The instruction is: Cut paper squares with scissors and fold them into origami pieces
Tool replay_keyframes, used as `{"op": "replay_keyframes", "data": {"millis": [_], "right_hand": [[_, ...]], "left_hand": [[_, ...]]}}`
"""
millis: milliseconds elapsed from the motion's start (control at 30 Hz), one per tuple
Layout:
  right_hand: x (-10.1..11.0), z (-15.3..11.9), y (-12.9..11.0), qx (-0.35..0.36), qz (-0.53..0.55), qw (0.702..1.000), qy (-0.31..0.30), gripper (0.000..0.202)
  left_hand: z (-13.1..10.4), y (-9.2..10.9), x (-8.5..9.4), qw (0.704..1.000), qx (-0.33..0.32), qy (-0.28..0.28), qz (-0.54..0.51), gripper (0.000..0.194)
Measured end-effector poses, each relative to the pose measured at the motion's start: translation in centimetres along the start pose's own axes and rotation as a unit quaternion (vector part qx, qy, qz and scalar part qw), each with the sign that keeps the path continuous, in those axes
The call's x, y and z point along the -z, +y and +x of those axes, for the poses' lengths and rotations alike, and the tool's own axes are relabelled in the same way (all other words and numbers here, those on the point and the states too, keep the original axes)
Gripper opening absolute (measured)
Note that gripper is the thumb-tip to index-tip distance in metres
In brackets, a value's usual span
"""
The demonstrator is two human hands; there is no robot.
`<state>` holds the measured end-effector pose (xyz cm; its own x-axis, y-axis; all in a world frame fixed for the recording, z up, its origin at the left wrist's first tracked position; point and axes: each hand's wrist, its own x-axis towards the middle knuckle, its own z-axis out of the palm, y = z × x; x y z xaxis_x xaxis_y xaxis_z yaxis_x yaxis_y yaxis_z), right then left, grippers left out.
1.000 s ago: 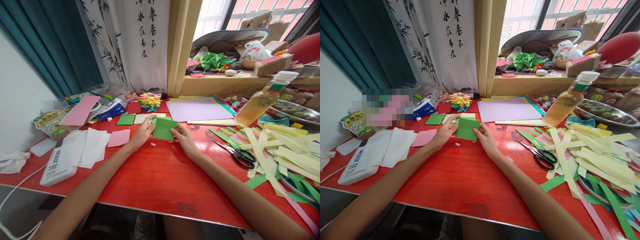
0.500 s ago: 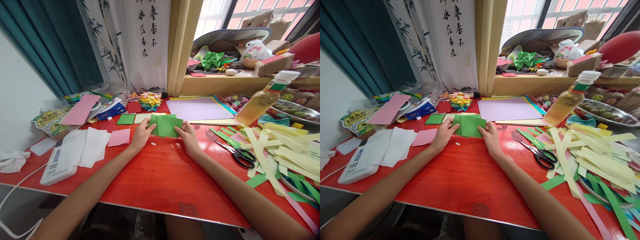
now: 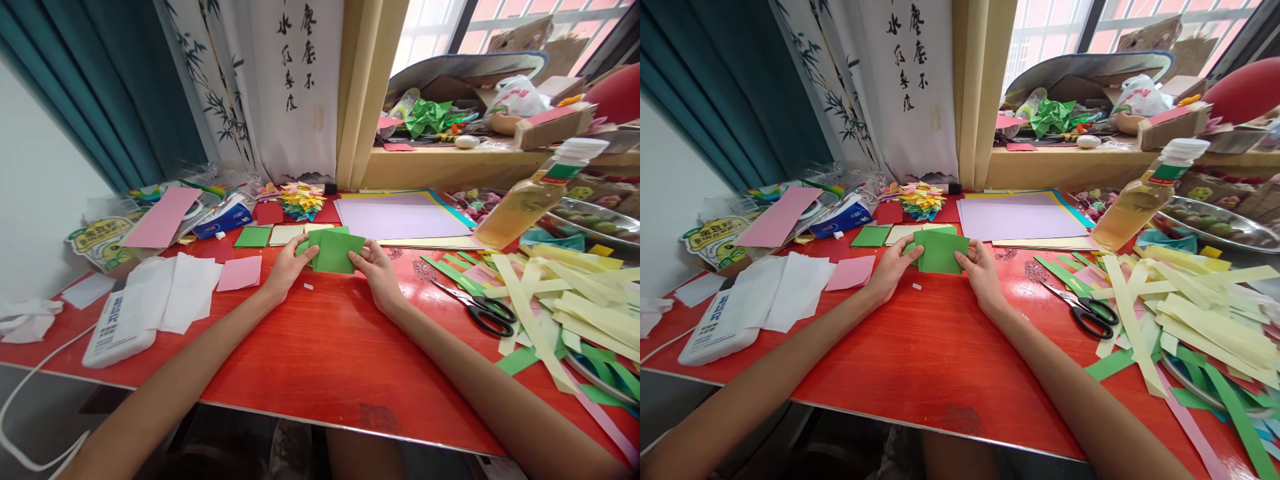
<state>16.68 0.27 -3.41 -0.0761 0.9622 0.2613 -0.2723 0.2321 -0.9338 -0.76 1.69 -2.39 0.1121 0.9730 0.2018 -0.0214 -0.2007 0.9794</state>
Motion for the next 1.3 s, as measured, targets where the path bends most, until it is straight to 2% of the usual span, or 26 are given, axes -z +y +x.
{"op": "replay_keyframes", "data": {"millis": [67, 200, 500, 767, 1000, 1167, 1300], "right_hand": [[-0.06, -0.05, -0.06, 0.004, 0.001, 1.0, -0.009, 0.014], [-0.08, -0.13, -0.1, 0.011, 0.006, 1.0, -0.02, 0.009], [0.07, 0.1, 0.08, 0.023, 0.007, 1.0, -0.006, 0.011], [0.06, 0.11, 0.27, -0.006, 0.014, 1.0, -0.016, 0.012], [0.08, 0.15, 0.46, -0.021, -0.006, 1.0, -0.01, 0.024], [-0.02, 0.14, 0.47, -0.021, -0.02, 0.999, -0.016, 0.013], [0.0, 0.14, 0.62, -0.026, -0.027, 0.999, -0.007, 0.011]], "left_hand": [[-0.06, 0.16, -0.09, 0.999, 0.016, -0.012, -0.047, 0.039], [-0.21, 0.46, -0.06, 0.997, 0.03, -0.02, -0.068, 0.032], [-0.02, 0.37, 0.29, 0.993, 0.07, -0.011, -0.096, 0.038], [0.01, 0.18, 0.46, 0.998, 0.029, 0.013, -0.046, 0.02], [-0.18, 0.36, 0.37, 0.999, 0.007, 0.04, 0.008, 0.025], [-0.17, 0.2, 0.33, 0.998, 0.006, 0.048, 0.028, 0.027], [-0.1, -0.03, 0.38, 0.998, 0.005, 0.058, 0.039, 0.033]]}}
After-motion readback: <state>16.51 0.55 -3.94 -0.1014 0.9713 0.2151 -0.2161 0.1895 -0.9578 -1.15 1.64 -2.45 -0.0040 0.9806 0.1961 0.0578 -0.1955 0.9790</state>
